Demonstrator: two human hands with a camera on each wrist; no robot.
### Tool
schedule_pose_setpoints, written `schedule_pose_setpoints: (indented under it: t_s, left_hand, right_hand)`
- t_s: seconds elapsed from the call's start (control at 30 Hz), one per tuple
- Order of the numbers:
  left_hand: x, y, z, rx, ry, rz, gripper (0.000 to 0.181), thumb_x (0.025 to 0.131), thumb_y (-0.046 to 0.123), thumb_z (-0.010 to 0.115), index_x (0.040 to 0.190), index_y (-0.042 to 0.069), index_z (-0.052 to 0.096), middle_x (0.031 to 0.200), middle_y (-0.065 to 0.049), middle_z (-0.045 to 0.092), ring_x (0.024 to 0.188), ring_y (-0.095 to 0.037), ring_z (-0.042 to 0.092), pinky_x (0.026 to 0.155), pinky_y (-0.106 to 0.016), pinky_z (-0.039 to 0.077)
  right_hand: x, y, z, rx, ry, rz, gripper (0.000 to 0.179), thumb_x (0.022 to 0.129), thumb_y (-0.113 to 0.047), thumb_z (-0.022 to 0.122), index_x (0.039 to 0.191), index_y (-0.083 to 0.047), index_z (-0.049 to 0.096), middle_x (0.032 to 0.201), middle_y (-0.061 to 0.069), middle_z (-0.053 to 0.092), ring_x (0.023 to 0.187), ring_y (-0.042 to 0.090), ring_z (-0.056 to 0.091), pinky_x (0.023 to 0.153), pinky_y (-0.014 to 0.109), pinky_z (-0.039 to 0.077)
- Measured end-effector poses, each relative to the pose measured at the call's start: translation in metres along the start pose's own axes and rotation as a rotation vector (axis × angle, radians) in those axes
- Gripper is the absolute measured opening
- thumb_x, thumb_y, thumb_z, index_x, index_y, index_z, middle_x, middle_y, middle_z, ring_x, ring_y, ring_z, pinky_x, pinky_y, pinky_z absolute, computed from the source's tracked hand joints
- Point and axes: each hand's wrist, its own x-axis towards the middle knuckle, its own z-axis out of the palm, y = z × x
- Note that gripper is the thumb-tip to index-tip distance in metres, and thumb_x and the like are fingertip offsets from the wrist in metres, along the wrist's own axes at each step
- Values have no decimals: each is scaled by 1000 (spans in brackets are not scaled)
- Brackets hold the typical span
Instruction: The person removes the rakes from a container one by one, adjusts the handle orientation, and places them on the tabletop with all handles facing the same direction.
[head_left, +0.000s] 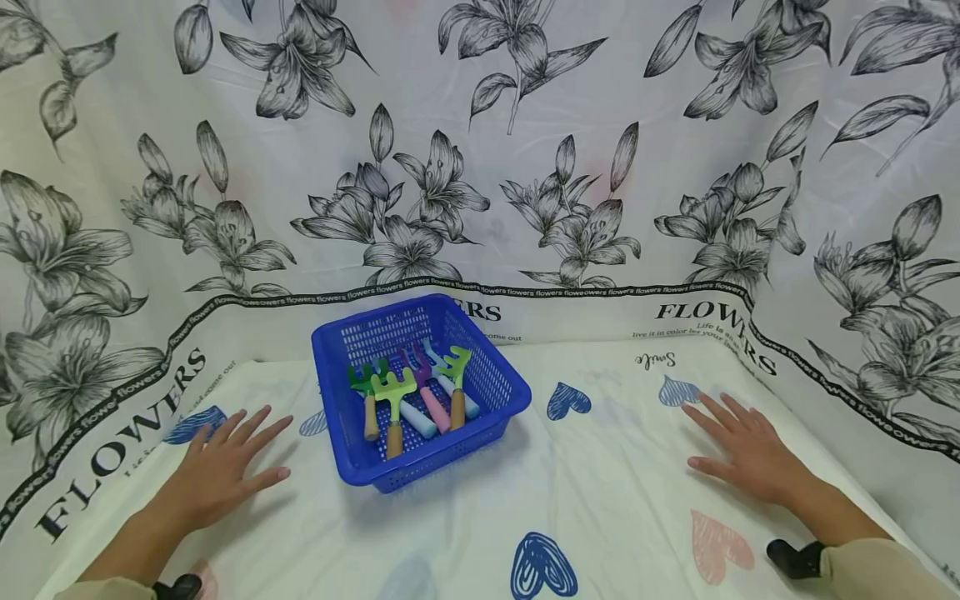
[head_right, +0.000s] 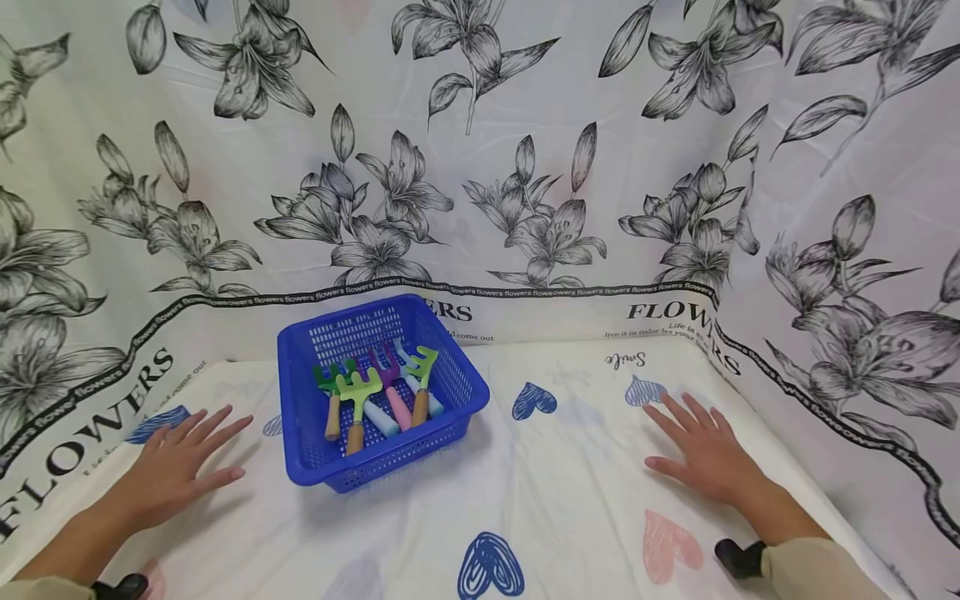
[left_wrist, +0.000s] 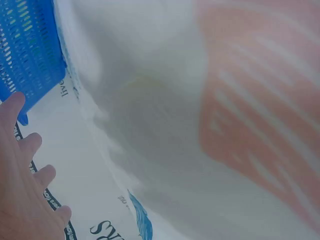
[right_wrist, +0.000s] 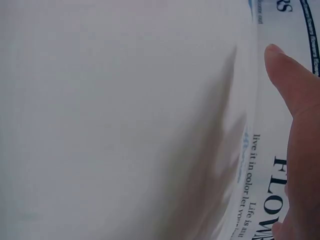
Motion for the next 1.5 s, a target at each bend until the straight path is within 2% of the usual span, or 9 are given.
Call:
schedule_pose_setpoints:
  t_s: [0.1,0.33,0.53,0.7,0.83,0.93,1.17,1.33,1.5]
  left_hand:
    - [1,2,-3,-10,-6,-10,73,90,57,58,152,28,33,152,-21,31,134,-53,24,102,-76,7]
    - [3,7,-9,-29,-10,-36,71,91,56,58,151,28,34,151,-21,33,129,-54,32,95,-76,22]
    - [7,9,-13,-74,10,-26,69,93,51,58,153,27,32,151,-22,33,127,-53,37,92,-76,28]
    - [10,11,-18,-120,27,-50,69,94,48,58,153,26,31,150,-23,34,127,-53,37,91,-77,29]
    - [11,13,-20,-166,29,-76,69,95,47,58,154,25,30,151,-24,33,127,-55,35,91,-77,28]
    - [13,17,-18,-236,37,-98,68,96,46,56,155,26,27,152,-23,31,130,-53,32,93,-76,27]
    - [25,35,-14,-395,96,-137,66,100,42,50,156,27,20,153,-21,30,132,-50,33,96,-74,28]
    - [34,47,-10,-455,124,-149,66,100,41,49,157,27,19,154,-17,31,131,-46,37,95,-73,32]
    - [42,54,-9,-459,128,-166,67,100,45,48,157,25,20,154,-16,32,131,-45,38,95,-71,35]
  right_hand:
    - [4,-3,2,20,9,-16,78,89,-47,66,153,-20,31,160,7,19,146,35,8,113,59,0]
    - [13,-11,6,46,8,-27,75,88,-49,67,150,-18,38,156,13,29,144,37,16,100,65,25]
    - [22,-19,7,63,17,-32,74,87,-49,69,149,-20,40,150,17,35,135,45,27,97,65,28]
    - [35,-26,12,74,40,-59,72,87,-47,69,149,-21,40,148,16,38,132,45,33,94,64,34]
    - [45,-33,16,101,47,-73,71,88,-48,68,148,-21,41,148,14,39,132,42,34,93,64,35]
    - [50,-37,17,117,53,-77,71,88,-47,68,148,-20,42,148,13,40,132,40,36,93,64,36]
    - [62,-44,16,151,98,-72,70,87,-43,71,147,-21,43,146,12,43,131,39,39,100,62,33]
    - [73,-53,18,180,152,-99,70,85,-36,75,146,-18,45,142,12,48,128,37,44,99,60,36]
    - [84,-68,21,227,194,-90,69,84,-31,76,145,-17,46,139,10,52,125,33,46,100,58,36]
